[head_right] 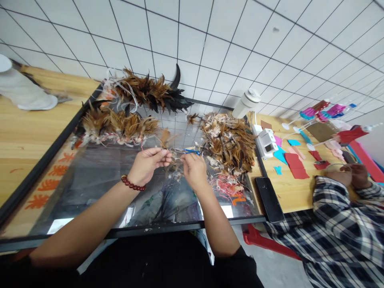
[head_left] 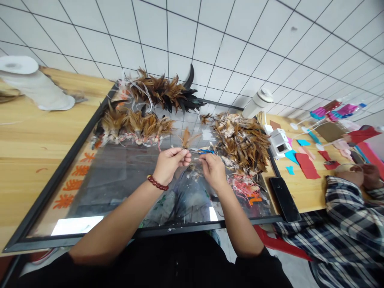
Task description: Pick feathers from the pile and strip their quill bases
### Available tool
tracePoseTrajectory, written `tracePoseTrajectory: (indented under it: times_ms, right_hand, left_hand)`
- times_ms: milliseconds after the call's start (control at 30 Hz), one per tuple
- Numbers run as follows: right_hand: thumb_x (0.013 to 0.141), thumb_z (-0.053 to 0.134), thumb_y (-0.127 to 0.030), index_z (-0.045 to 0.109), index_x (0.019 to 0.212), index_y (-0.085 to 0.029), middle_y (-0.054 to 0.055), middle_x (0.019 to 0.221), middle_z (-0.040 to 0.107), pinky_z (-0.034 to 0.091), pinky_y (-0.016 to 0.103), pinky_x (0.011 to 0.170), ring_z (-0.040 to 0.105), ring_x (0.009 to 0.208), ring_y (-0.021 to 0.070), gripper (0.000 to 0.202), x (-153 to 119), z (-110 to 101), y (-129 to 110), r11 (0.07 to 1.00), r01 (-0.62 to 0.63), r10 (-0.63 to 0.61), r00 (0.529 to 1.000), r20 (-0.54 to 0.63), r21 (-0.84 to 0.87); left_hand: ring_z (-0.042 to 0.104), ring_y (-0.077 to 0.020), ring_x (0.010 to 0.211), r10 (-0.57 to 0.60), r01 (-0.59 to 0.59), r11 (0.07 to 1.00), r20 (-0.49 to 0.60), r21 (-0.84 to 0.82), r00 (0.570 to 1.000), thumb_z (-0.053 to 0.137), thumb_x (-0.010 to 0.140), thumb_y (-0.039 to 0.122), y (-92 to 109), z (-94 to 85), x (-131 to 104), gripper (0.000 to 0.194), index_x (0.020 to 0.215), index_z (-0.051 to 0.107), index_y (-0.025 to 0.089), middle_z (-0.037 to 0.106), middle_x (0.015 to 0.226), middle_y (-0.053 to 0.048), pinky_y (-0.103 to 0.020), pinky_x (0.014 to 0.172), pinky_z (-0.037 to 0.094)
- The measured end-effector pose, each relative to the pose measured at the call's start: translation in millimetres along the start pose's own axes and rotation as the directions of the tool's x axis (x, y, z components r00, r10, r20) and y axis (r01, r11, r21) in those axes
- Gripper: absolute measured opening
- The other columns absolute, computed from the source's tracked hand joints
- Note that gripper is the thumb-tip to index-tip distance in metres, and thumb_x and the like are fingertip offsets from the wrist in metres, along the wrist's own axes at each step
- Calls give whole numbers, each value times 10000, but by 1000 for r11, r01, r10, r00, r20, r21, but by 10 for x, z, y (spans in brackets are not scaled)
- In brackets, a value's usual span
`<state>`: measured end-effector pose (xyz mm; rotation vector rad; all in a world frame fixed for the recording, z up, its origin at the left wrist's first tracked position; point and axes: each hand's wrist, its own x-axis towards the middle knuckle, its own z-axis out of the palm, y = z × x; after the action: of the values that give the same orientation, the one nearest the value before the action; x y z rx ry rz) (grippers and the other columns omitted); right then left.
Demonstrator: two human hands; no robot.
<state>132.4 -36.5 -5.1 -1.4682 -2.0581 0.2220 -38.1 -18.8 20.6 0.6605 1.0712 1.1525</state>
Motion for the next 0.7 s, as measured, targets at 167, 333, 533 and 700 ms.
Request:
tracePoseTrajectory:
  times_ms: [167, 333, 533, 700]
  right_hand:
    - [920, 485, -230, 666, 1020, -225, 68, 952, 680, 356, 355, 846, 553, 930, 207, 207, -67, -54, -49, 981, 147, -151, 988, -20, -129]
    - [921, 484, -230, 670, 1011, -232, 67, 949, 681, 348, 374, 856, 549, 917, 208, 207, -66, -22, -102, 961, 224, -227, 974, 2, -163]
    - [912, 489, -210, 682, 991, -236, 65, 944, 687, 336, 386, 878, 564, 921, 208, 210, -10, -169, 41, 968, 106, -119, 992, -44, -229]
    - [865, 562, -257, 699, 975, -213, 103, 963, 680, 390, 356, 760, 600, 875, 233, 181, 115, -350, 23, 936, -128, 148, 988, 37, -329]
  left_hand:
    - [655, -146, 580, -28, 25, 990, 20, 135, 999, 811, 603, 301, -96, 43, -8, 251, 704, 695, 102, 708, 711, -83, -252, 544, 529]
    - [597, -121, 481, -29, -10, 953, 122, 303, 992, 750, 671, 272, -167, 20, 0, 167, 622, 688, 125, 661, 577, -54, -229, 479, 498]
    - [504, -83, 400, 7, -63, 937, 161, 343, 987, 725, 679, 213, 0, -80, 64, 188, 537, 642, 123, 581, 474, -28, -191, 412, 410]
    - [529, -72, 481, 120, -124, 992, -122, -25, 985, 749, 663, 233, 212, -169, 148, 154, 689, 661, 110, 596, 557, -7, -180, 467, 430]
